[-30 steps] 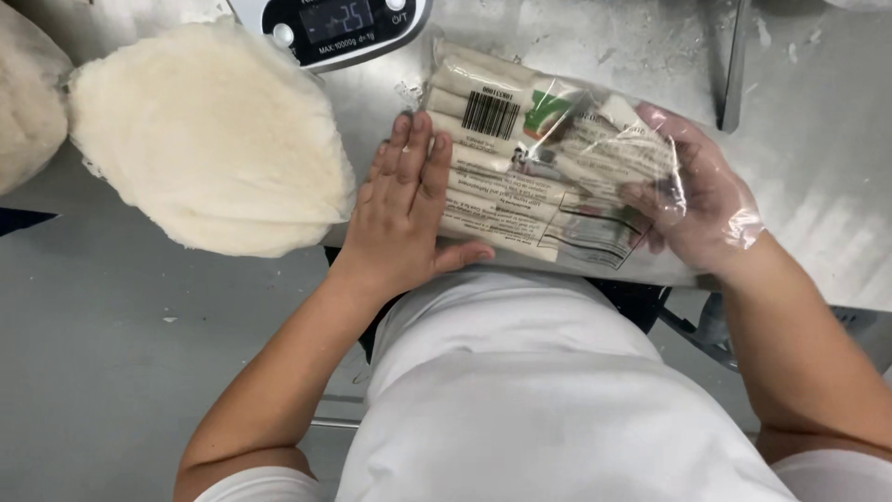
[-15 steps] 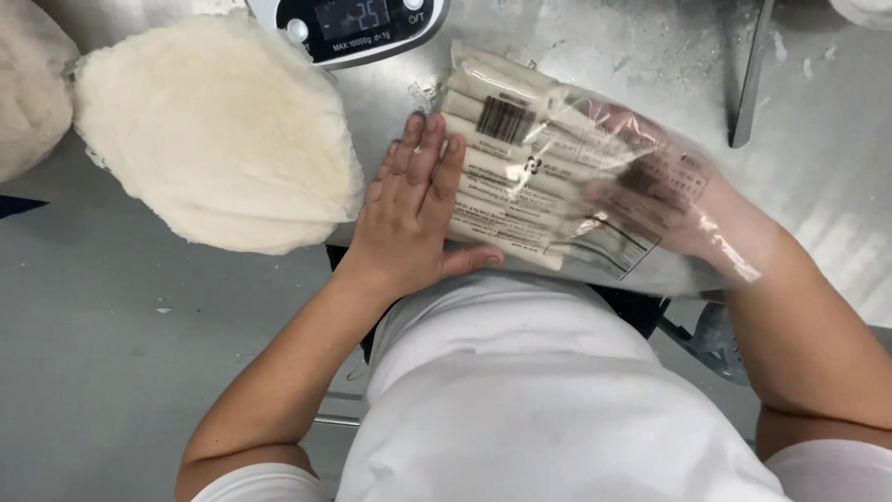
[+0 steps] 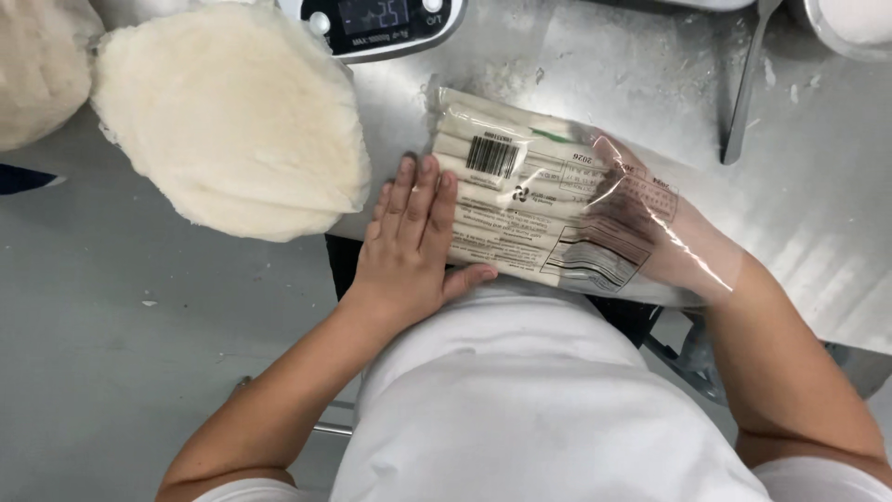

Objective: The person picks up prepared food rolls and places them into a plastic bag, puts the bag on a digital scale to check the weight, and adds more rolls from a tray to reach the desired total.

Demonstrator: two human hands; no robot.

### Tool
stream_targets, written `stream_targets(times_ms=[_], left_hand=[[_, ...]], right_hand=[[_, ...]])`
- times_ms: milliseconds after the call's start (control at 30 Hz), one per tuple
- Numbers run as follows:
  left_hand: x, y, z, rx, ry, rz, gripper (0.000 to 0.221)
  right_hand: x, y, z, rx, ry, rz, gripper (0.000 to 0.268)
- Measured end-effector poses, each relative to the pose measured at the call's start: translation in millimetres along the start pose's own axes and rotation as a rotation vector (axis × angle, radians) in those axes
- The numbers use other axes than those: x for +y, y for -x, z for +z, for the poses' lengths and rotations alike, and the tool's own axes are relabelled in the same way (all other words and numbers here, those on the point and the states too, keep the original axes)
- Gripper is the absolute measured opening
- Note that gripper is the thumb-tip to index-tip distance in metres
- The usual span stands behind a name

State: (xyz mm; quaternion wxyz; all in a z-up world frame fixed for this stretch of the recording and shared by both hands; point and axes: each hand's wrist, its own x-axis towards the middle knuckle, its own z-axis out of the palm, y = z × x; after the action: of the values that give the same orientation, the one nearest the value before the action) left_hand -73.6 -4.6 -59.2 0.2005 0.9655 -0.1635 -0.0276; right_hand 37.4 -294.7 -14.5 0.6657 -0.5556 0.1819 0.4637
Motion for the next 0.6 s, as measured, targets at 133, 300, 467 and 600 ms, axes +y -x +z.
stream_targets(times_ms=[133,300,467,600], left_hand=[[2,1,-2,0.024,-0.099,-0.035,0.113],[-4,-10,-9,0.042,-0.067,0.028,0.114],[-8,-4,3,-0.025,-0.01,-0.002,0.131],[-6,-4,3,-0.011,-0.018,-0.013,0.132]], right_hand=[[54,16,-52,-0.172,0.279,-0.525,0.087],[46,10,-25,0.016,-0.152,-0.358,0.065],[36,14,-38,-0.22,0.25,-0.506,0.082],[53,16,-43,0.119,-0.03,-0.19,0.055]])
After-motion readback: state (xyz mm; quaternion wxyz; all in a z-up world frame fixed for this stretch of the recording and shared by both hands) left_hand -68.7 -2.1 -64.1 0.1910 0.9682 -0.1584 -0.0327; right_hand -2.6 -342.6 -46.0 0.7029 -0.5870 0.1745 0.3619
